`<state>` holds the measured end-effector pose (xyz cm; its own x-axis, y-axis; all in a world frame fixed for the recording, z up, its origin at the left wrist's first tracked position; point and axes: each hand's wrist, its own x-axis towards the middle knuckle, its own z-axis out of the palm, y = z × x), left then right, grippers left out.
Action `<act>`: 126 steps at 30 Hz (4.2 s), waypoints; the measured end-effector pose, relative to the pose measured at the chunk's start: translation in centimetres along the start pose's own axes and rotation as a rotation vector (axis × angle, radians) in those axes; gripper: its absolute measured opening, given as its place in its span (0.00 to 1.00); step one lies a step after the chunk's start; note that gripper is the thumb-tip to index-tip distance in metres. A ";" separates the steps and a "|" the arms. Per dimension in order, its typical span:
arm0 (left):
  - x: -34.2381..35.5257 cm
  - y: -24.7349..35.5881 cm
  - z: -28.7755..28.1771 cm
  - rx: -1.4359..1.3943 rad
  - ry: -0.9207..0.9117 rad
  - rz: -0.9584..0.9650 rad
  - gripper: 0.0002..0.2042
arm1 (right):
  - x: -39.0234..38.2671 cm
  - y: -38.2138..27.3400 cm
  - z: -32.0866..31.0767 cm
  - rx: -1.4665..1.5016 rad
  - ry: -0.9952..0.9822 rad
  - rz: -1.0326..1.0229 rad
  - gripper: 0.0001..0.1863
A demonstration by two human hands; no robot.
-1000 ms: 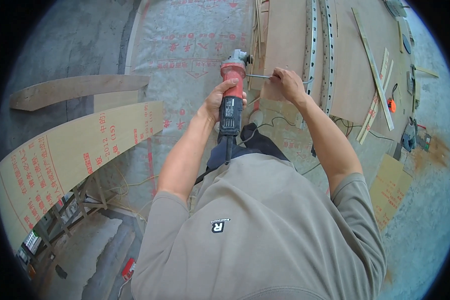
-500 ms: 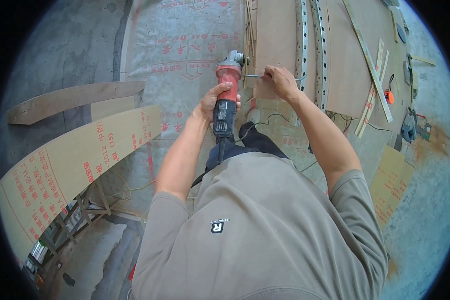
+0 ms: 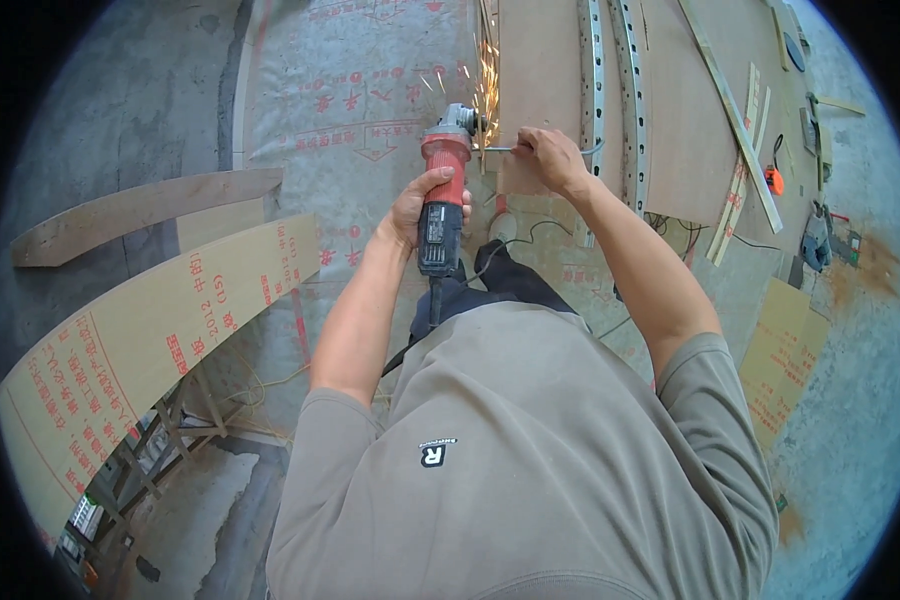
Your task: Installing wooden panels on a ceiling using a pneumatic nail gun after preparing materials.
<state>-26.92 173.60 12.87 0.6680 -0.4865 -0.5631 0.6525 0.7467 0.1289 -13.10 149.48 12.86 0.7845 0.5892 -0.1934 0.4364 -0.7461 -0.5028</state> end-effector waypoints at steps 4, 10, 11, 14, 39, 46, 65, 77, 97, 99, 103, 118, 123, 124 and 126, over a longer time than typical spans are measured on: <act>0.1 -0.2 -0.2 0.007 0.003 0.010 0.21 | -0.1 0.2 -0.1 0.018 0.017 -0.014 0.09; -1.2 -0.9 -0.5 0.000 -0.071 0.073 0.21 | -0.1 0.5 0.1 0.020 0.010 -0.041 0.07; -1.8 -0.8 0.1 0.000 -0.071 0.072 0.21 | 0.0 0.6 0.0 0.017 0.000 -0.027 0.06; -4.1 0.3 0.9 0.112 0.013 0.119 0.23 | -0.1 0.5 -0.2 0.016 -0.013 -0.020 0.06; 0.5 -0.4 1.1 0.252 0.273 0.153 0.13 | 0.2 -0.3 -0.6 -0.010 -0.045 -0.004 0.08; 0.8 -0.4 1.1 0.334 0.284 0.154 0.13 | 0.1 -0.1 -0.6 0.013 -0.018 -0.037 0.07; 0.5 -0.9 0.9 0.344 0.282 0.102 0.13 | 0.1 0.5 -0.3 0.038 -0.010 -0.050 0.07; 0.2 -2.0 1.2 0.318 0.304 0.123 0.13 | 0.2 0.7 -0.1 0.061 -0.005 -0.054 0.08; 0.8 -2.2 0.7 0.267 0.277 0.085 0.15 | 0.4 0.7 -0.6 0.055 -0.040 -0.060 0.08; 1.6 -2.8 0.2 0.252 0.292 0.091 0.14 | 0.6 0.8 -0.8 0.041 -0.061 -0.065 0.08; 1.6 -4.2 -0.9 0.127 0.259 0.133 0.13 | 0.1 0.4 -0.7 0.095 -0.048 -0.074 0.07; -8.9 0.3 -0.3 -0.175 -0.023 0.544 0.22 | 6.7 4.1 -2.2 0.018 0.487 0.348 0.16; -11.3 1.5 1.1 -0.164 -0.108 0.584 0.23 | 0.9 -4.4 -0.3 0.348 0.164 0.109 0.13; -12.0 1.7 0.8 -0.169 -0.133 0.606 0.23 | -2.6 -9.8 -0.2 0.364 -0.060 0.043 0.12; -11.8 2.0 1.3 -0.163 -0.187 0.599 0.22 | -8.0 -14.8 2.1 0.628 -0.625 0.122 0.13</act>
<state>-33.02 180.27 20.88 0.9600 -0.0243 -0.2789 0.0950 0.9654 0.2428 -26.78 156.46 20.11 0.3462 0.7155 -0.6068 -0.0999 -0.6150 -0.7822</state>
